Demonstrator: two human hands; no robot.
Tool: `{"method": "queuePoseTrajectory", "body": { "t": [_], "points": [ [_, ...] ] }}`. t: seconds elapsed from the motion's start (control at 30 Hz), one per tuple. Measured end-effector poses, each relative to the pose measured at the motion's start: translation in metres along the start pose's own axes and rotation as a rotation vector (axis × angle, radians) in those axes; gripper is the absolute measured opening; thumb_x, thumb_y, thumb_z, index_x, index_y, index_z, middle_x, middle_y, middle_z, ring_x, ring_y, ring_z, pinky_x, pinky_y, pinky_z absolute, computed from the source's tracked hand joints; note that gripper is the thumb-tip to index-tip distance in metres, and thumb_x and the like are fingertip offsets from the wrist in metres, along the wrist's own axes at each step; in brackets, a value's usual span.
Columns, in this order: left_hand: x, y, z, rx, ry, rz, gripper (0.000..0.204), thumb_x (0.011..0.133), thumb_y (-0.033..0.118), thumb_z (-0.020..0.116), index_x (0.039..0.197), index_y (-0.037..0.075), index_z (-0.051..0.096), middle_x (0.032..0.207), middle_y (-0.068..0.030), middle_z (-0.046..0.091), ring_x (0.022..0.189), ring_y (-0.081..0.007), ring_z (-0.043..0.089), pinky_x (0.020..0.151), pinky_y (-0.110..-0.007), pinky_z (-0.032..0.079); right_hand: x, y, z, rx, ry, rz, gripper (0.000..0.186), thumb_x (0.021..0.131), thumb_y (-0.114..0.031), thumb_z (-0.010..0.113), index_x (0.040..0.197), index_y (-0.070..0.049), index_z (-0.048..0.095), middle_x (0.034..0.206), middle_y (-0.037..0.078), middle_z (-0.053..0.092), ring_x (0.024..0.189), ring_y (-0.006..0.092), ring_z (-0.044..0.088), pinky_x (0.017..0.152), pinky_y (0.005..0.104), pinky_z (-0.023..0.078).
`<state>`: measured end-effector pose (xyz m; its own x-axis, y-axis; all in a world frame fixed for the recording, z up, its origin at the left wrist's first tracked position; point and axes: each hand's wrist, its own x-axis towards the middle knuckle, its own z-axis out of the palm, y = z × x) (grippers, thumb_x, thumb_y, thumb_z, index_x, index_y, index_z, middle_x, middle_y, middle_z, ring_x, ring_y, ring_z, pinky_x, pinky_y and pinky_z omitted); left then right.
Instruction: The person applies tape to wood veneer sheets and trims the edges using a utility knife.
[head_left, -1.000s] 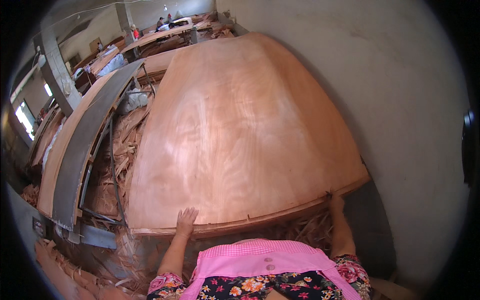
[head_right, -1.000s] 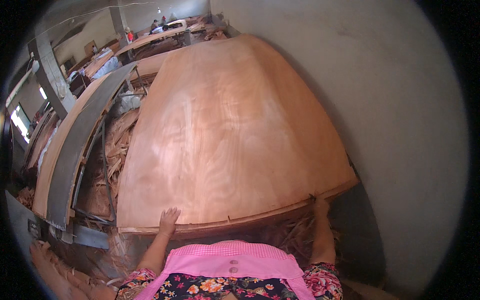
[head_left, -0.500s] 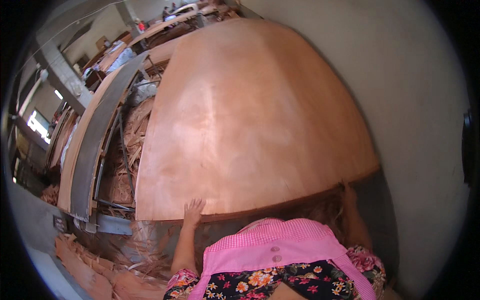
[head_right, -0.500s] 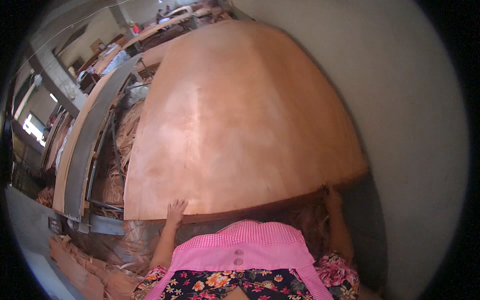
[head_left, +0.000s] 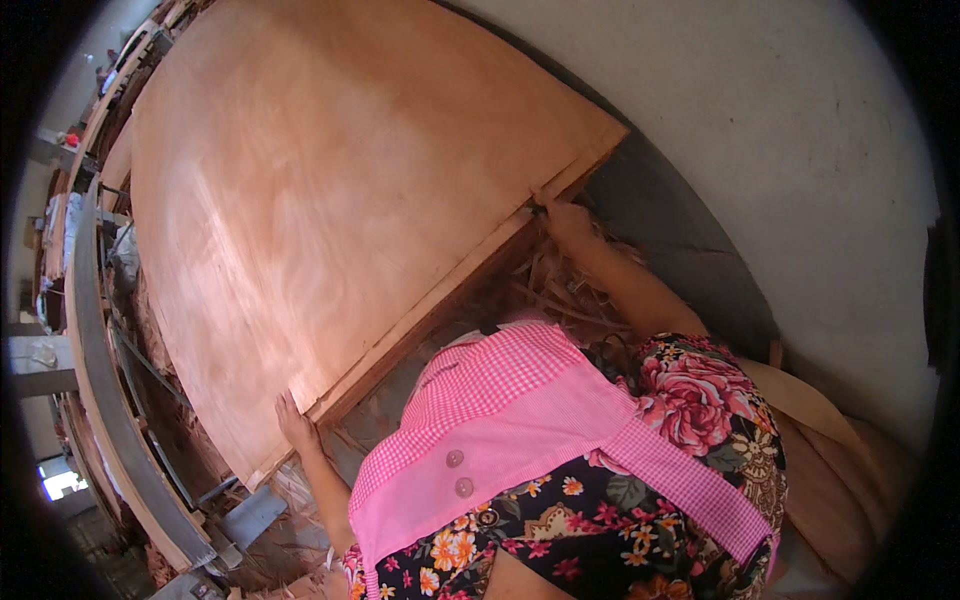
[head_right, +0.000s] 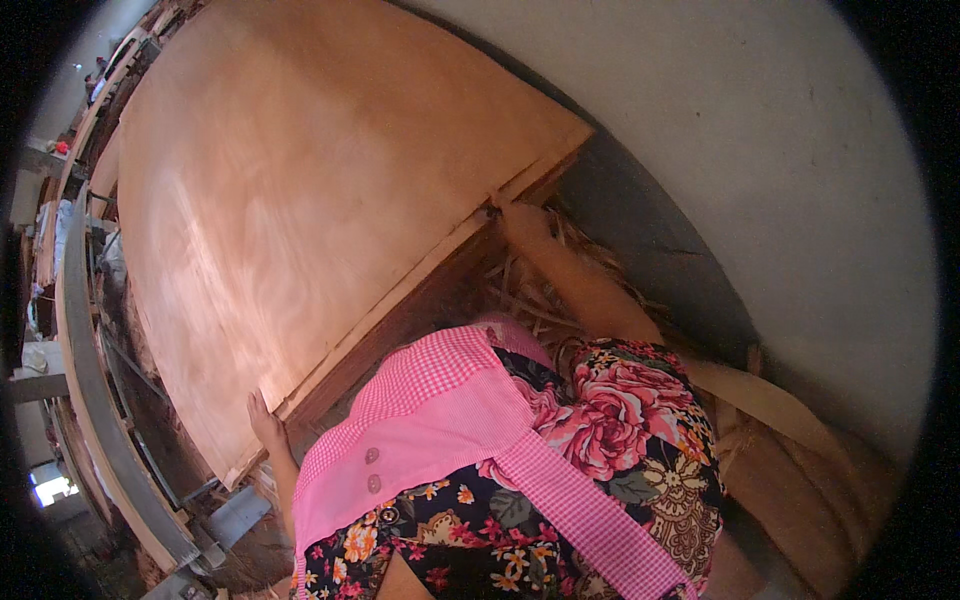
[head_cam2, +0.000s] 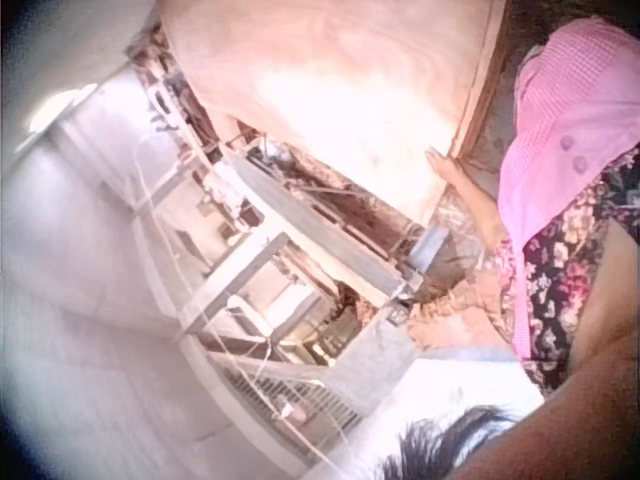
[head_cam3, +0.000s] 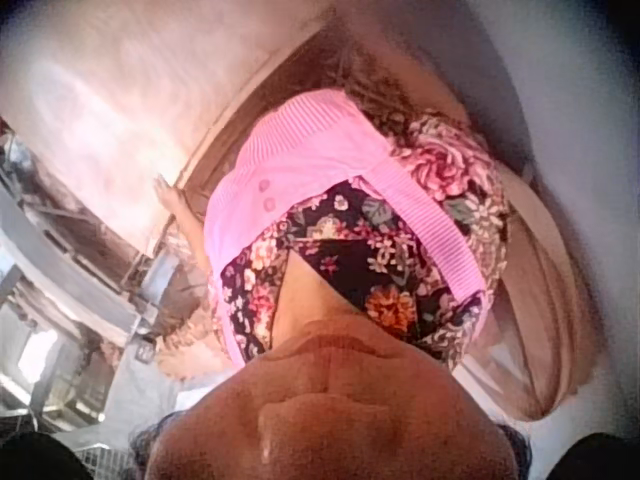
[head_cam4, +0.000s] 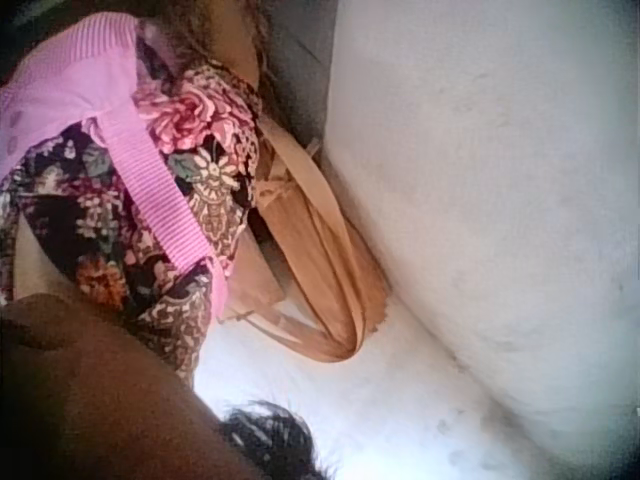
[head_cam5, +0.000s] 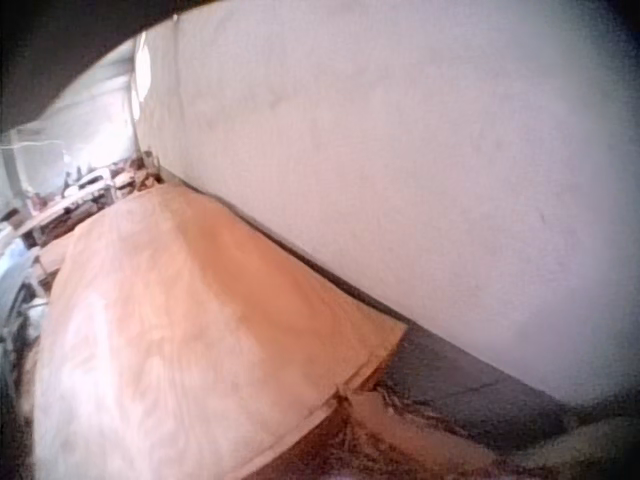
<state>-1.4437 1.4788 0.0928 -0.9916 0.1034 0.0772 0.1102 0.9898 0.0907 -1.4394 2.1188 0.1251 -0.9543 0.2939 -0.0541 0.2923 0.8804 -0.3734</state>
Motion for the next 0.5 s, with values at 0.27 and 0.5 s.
{"method": "queuePoseTrajectory", "body": {
  "t": [0.27, 0.5],
  "points": [
    [-0.012, 0.021, -0.002, 0.056, -0.082, -0.082, 0.059, 0.072, -0.001, 0.041, 0.129, 0.009, 0.034, 0.134, -0.0112, 0.032, 0.125, -0.0295, 0.026, 0.101, -0.041, 0.022, -0.001, 0.023, 0.009, -0.152, -0.073, 0.066, 0.060, 0.077, -0.015, 0.052, 0.131, -0.031, 0.030, 0.077, 0.017, 0.059, 0.072, 0.0334, 0.057, 0.064, 0.0411, 0.045],
    [-0.009, 0.019, -0.007, 0.135, -0.066, -0.108, 0.055, 0.075, 0.009, 0.046, 0.129, 0.009, 0.034, 0.134, -0.0103, 0.032, 0.124, -0.0281, 0.028, 0.100, -0.043, 0.023, 0.004, 0.020, 0.016, -0.119, -0.002, 0.010, 0.060, 0.079, -0.018, 0.052, 0.130, -0.036, 0.028, 0.079, 0.019, 0.060, 0.069, 0.0354, 0.057, 0.061, 0.0429, 0.045]
  ]
}}
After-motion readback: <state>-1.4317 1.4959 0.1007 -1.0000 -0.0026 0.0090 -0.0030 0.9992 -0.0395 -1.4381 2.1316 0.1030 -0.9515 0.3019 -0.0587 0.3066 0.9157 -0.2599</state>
